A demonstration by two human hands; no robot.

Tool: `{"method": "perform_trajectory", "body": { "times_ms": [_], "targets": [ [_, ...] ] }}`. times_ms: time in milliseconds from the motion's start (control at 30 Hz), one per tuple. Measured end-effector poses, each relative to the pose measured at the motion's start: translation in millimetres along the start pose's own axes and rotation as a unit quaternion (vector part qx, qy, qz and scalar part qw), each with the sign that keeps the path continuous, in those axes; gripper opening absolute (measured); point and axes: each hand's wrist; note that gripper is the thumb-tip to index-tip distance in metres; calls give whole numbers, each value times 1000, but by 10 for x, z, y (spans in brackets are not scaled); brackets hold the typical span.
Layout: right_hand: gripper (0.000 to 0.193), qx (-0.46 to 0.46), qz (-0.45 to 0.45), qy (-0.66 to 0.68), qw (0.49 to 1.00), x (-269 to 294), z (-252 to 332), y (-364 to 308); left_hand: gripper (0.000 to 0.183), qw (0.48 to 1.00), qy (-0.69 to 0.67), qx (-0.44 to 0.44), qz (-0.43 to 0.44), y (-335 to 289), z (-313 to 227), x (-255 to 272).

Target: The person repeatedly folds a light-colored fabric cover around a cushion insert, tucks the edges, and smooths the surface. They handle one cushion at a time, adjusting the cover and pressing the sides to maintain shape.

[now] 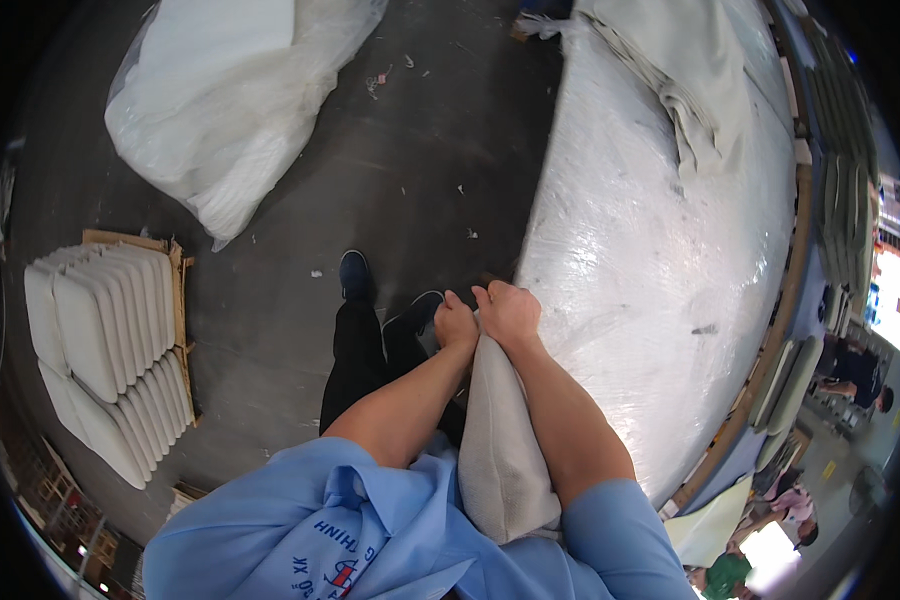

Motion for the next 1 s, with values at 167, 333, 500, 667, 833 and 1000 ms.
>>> {"method": "perform_trajectory", "body": {
  "times_ms": [167,333,500,667,833,1000],
  "targets": [
    [42,16,-15,17,1000,-85,-106,32,59,998,62,-10,-18,47,-12,-127],
    [38,34,-32,31,998,-258,-252,82,58,988,145,-57,13,214,-85,-360],
    [32,15,-23,35,999,-274,-268,67,60,983,143,-111,5,364,79,-531],
    [34,28,-51,46,997,-276,-279,72,69,984,144,-101,40,379,6,-557],
    [47,-30,58,76,995,28,-301,114,79,987,70,-123,70,358,121,-455],
    [53,-134,183,139,964,548,-1027,-333,69,955,15,-94,280,197,-19,74]
  ]
}}
Point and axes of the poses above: each hand's wrist, its own y-axis towards the middle knuckle, its own x-axis out of the back of the hand, z = x × y, and after that the axes turned 14 degrees about -z, right-handed
